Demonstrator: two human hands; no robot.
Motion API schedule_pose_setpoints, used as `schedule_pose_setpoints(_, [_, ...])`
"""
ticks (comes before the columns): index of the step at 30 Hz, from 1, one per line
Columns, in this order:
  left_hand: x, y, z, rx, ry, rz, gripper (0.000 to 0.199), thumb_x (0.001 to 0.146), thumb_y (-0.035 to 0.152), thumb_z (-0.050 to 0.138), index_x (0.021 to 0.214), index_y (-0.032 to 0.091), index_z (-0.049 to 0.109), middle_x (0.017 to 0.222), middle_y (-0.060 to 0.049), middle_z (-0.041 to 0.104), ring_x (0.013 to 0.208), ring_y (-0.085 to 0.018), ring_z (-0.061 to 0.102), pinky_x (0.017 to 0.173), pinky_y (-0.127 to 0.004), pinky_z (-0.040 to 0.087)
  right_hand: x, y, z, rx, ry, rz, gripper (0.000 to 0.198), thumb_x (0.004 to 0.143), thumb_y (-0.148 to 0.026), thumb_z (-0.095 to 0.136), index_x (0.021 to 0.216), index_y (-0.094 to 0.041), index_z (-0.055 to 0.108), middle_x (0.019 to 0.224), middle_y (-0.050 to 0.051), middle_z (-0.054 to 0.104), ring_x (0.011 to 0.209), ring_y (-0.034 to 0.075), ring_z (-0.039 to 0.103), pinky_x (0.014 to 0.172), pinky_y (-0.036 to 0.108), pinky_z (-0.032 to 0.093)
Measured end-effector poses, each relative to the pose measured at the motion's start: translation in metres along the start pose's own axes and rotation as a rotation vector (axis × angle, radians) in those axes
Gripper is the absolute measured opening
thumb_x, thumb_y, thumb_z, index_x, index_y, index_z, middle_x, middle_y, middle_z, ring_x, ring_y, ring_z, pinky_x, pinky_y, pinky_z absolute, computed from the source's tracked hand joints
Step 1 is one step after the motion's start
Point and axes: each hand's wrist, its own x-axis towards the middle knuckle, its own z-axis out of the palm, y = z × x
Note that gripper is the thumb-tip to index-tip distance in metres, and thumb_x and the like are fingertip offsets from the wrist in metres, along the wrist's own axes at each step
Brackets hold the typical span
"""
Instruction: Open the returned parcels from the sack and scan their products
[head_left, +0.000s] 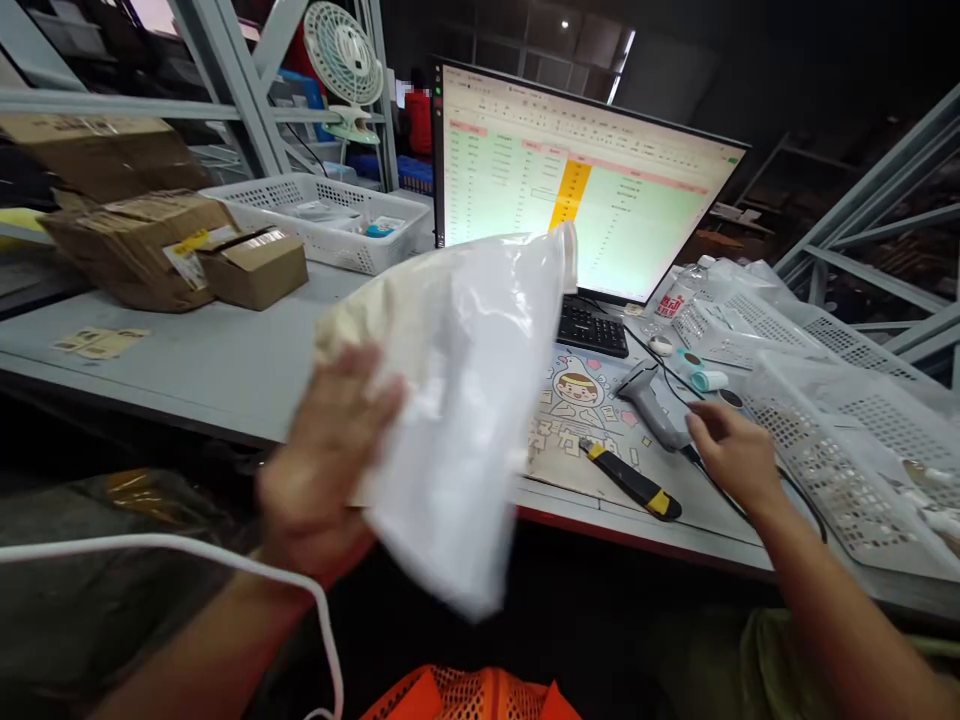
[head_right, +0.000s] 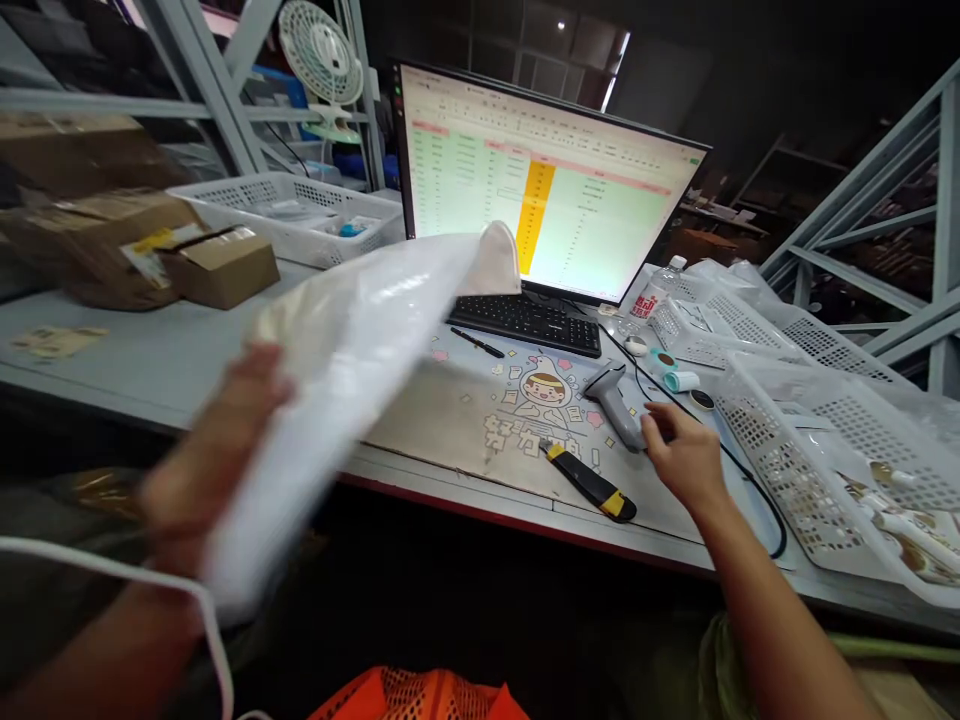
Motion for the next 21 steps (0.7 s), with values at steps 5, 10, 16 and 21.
schedule_pose_setpoints(5, [-0.042,0.029,0.071,0.298,-0.580,0.239,0.075,0.091,0.021,0.059,0.165,0.021,0.045,0.176,-0.015,0.026,0.164,-0.042,0.018,0.131,-0.066,0.021,0.018,0.008,0.048,-0.051,-0.117,0.029,0.044,0.092,-0.044,0.051,0.114,-0.014,0.074,0.110,0.017,0.078,0.097,0.031,0.075,0.095,0.045,0.057])
schedule_pose_setpoints(10, [0.020,0.036,0.071,0.069,-0.802,0.244,0.078,0.102,0.065,0.054,0.167,0.025,0.040,0.166,-0.012,0.048,0.151,-0.031,0.048,0.124,-0.047,0.041,0.021,0.019,0.060,-0.295,-0.336,0.134,0.059,0.099,-0.047,0.053,0.142,-0.008,0.062,0.139,0.023,0.067,0.127,0.041,0.064,0.104,0.050,0.051])
schedule_pose_setpoints(16, [0.075,0.028,0.104,0.212,-0.867,0.251,0.089,0.098,0.076,0.051,0.167,0.020,0.039,0.174,-0.017,0.031,0.162,-0.043,0.024,0.131,-0.063,0.017,0.028,0.004,0.069,-0.412,-0.468,0.218,0.073,0.102,-0.055,0.056,0.153,-0.004,0.047,0.141,0.029,0.063,0.128,0.043,0.063,0.101,0.049,0.050])
schedule_pose_setpoints(21, [0.040,0.046,0.153,0.281,-0.828,0.026,0.093,0.102,0.079,0.032,0.170,0.015,0.033,0.176,-0.022,0.023,0.164,-0.049,0.008,0.127,-0.075,-0.003,0.043,-0.005,0.078,-0.465,-0.483,0.252,0.052,0.098,-0.036,0.062,0.137,-0.003,0.058,0.132,0.028,0.068,0.124,0.041,0.066,0.098,0.045,0.052])
